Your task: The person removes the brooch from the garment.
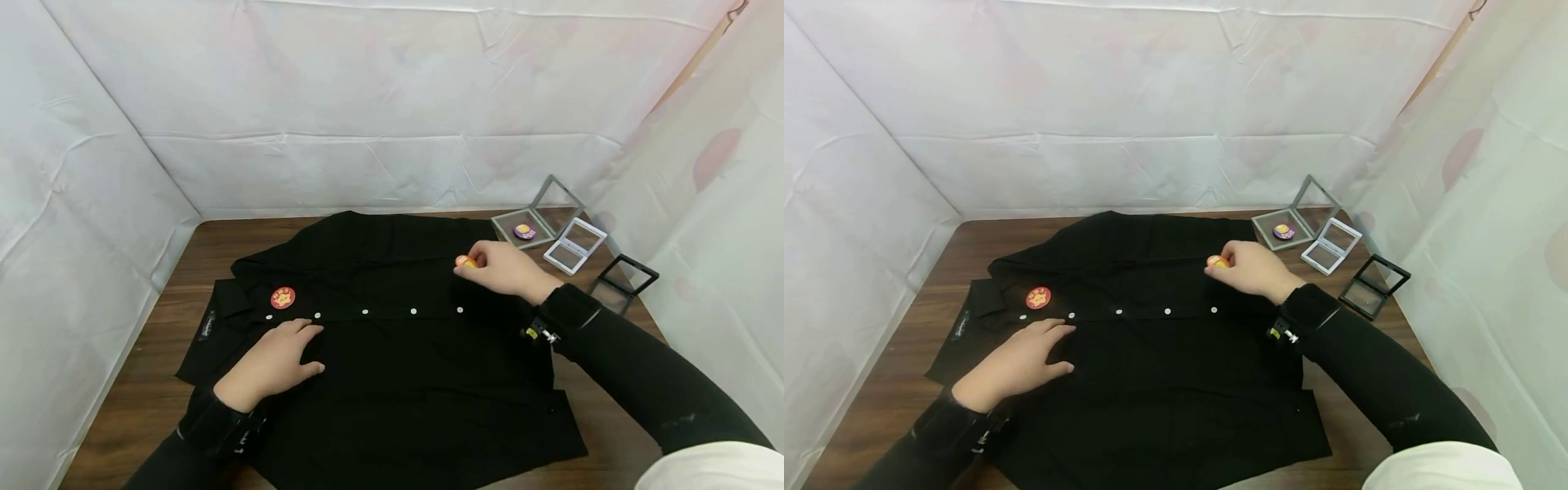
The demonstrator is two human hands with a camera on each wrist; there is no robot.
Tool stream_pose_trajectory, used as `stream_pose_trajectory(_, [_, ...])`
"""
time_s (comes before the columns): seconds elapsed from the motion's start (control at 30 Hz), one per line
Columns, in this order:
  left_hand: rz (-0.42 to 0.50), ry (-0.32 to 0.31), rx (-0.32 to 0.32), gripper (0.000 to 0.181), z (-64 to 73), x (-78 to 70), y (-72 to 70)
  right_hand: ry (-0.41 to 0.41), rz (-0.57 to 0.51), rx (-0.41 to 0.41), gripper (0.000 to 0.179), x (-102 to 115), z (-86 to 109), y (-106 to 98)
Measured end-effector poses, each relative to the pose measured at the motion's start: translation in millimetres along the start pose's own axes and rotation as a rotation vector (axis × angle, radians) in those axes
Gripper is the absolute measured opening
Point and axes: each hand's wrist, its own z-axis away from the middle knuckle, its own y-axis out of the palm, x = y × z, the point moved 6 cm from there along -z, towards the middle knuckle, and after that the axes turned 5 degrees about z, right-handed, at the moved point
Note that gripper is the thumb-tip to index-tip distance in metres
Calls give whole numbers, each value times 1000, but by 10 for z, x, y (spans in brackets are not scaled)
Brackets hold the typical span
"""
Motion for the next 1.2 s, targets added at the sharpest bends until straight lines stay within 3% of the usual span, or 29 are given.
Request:
stream_pose_trajectory(0.27, [12, -43, 59, 72, 56, -7, 55, 222, 108, -66, 59, -766, -30, -299])
stream_pose_trajectory(0.53, [-8, -44, 47, 76, 78, -15, 122, 401, 195, -131, 56, -1434, 71, -528])
stream_pose_trajectory(0.63, [-7, -42, 38, 76, 77, -9, 129, 478, 194, -120, 55, -1631, 127, -543])
stream_pose_trajectory(0.83, [3, -33, 31, 76, 77, -20, 128, 544, 179, -65, 63, -1828, 214, -520])
stream_pose_trajectory(1.03, [2, -20, 22, 76, 60, -39, 133, 595, 220, -24, 61, -1930, 284, -547])
stream_pose_trajectory(1.2, [-19, -6, 9, 77, 69, -39, 126, 634, 207, 32, 59, -2034, 272, -452])
